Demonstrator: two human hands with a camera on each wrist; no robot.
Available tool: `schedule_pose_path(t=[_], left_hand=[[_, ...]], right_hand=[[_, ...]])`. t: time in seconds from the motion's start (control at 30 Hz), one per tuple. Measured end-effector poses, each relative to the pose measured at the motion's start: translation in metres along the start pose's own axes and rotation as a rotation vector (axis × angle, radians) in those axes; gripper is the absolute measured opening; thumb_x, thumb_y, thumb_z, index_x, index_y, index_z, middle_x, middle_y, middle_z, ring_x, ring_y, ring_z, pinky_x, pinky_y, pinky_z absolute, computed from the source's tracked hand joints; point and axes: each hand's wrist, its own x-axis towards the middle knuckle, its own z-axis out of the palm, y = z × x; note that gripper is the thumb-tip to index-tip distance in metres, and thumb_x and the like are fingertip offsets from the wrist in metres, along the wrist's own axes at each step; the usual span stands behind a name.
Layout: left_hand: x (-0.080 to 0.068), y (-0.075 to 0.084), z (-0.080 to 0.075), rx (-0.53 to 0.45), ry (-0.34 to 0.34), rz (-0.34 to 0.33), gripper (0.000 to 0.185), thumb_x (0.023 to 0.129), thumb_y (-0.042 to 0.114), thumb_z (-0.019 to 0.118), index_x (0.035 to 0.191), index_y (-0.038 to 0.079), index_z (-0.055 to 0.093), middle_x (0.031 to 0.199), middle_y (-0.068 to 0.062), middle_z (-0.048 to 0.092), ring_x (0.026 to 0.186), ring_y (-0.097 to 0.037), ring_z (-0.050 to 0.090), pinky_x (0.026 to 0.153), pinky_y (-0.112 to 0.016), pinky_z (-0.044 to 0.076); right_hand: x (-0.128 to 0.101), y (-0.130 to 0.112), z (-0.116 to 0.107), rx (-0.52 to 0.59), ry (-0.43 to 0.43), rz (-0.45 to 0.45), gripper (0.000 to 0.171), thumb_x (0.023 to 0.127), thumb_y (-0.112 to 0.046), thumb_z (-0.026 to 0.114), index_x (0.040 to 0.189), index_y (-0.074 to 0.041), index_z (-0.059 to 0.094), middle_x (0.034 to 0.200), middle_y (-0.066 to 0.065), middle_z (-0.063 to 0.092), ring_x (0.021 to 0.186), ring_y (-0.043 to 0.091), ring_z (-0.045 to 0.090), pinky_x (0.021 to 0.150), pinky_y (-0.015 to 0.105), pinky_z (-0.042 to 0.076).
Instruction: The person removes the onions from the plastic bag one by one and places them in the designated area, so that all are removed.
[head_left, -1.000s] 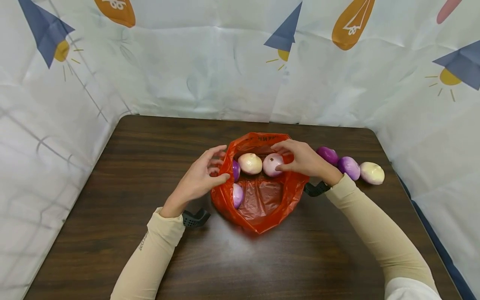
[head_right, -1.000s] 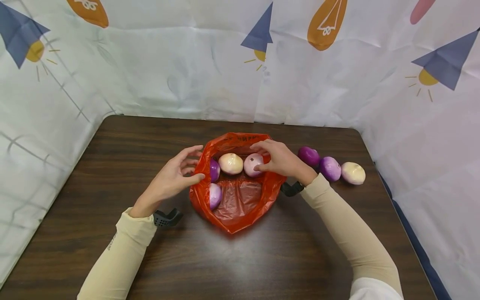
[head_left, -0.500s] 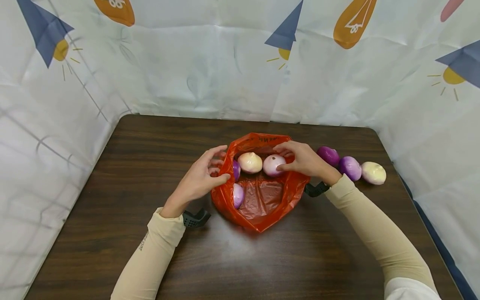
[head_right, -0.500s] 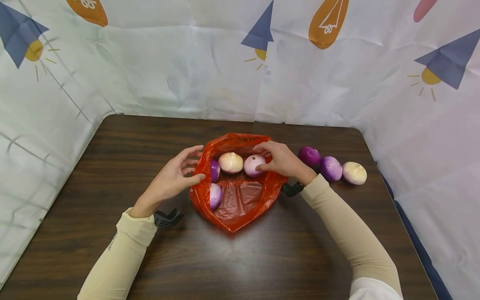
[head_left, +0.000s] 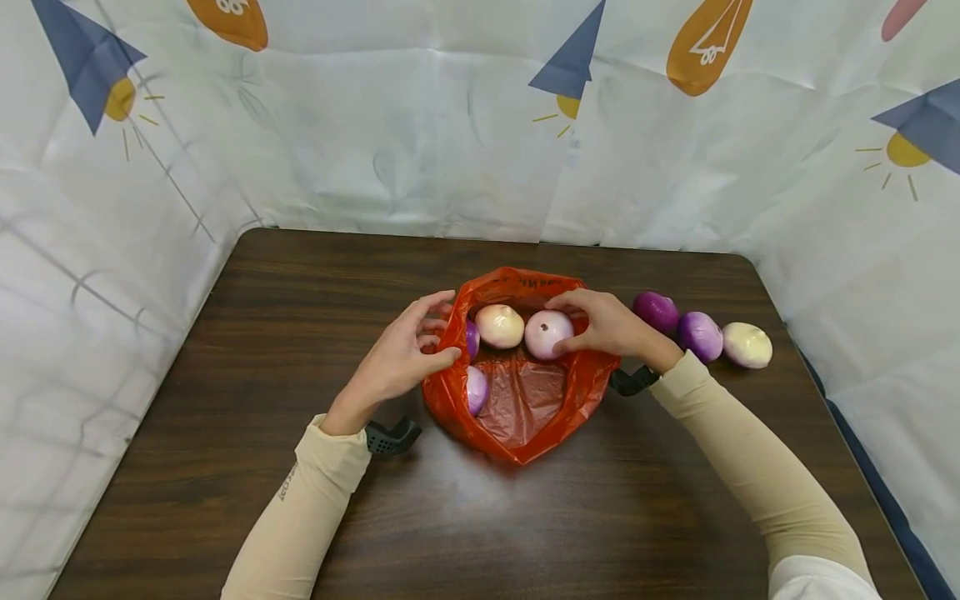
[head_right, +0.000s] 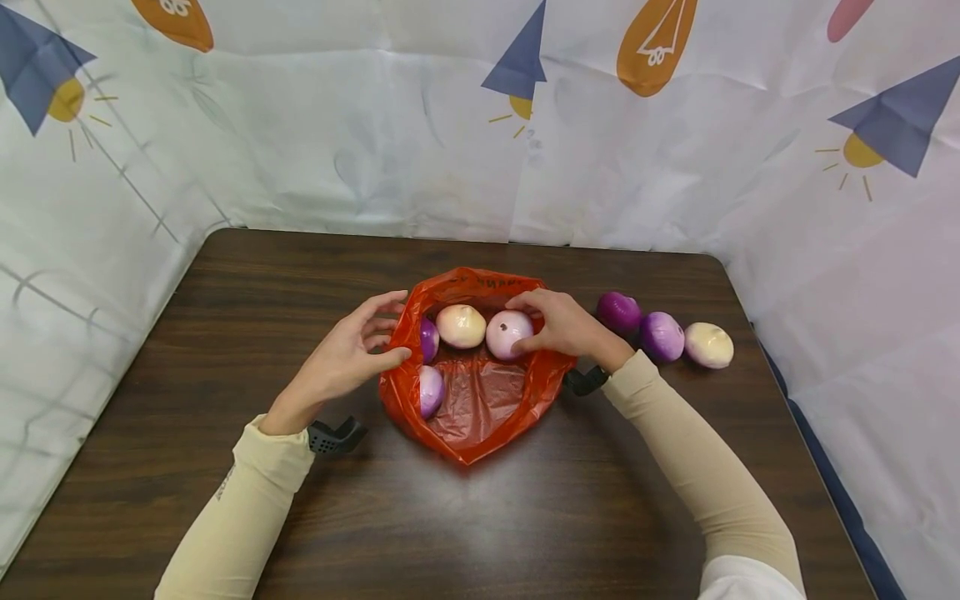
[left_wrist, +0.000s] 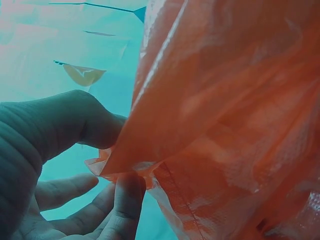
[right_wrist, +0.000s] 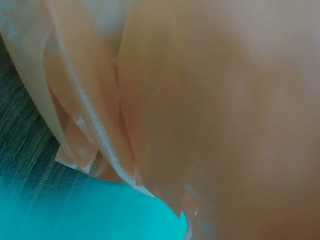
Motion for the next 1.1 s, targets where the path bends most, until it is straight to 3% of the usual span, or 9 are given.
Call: schedule_pose_path(t=[0.53,1.1], left_hand=[[0.000,0.001,0.000,0.010,-0.003,0.007,0.076,0.091,0.009,0.073,0.157,0.014,0.037,0.148,-0.014,0.049,0.131,-0.034,0.058,0.109,-0.054,0.053],[-0.002,-0.001,0.000,0.020,-0.001,0.007,0.076,0.091,0.010,0.073,0.158,0.015,0.037,0.148,-0.014,0.050,0.131,-0.035,0.058,0.107,-0.053,0.055]], right_hand=[[-0.005,-0.003,-0.001,-0.081,0.020,-0.022,0.063,0.079,-0.034,0.091,0.133,-0.015,0.067,0.137,0.010,0.067,0.122,0.029,0.066,0.104,0.051,0.057],[-0.018,-0.012,-0.009,-0.011,0.097,-0.016,0.060,0.078,-0.036,0.091,0.131,-0.021,0.068,0.134,0.005,0.068,0.122,0.026,0.066,0.103,0.052,0.057]])
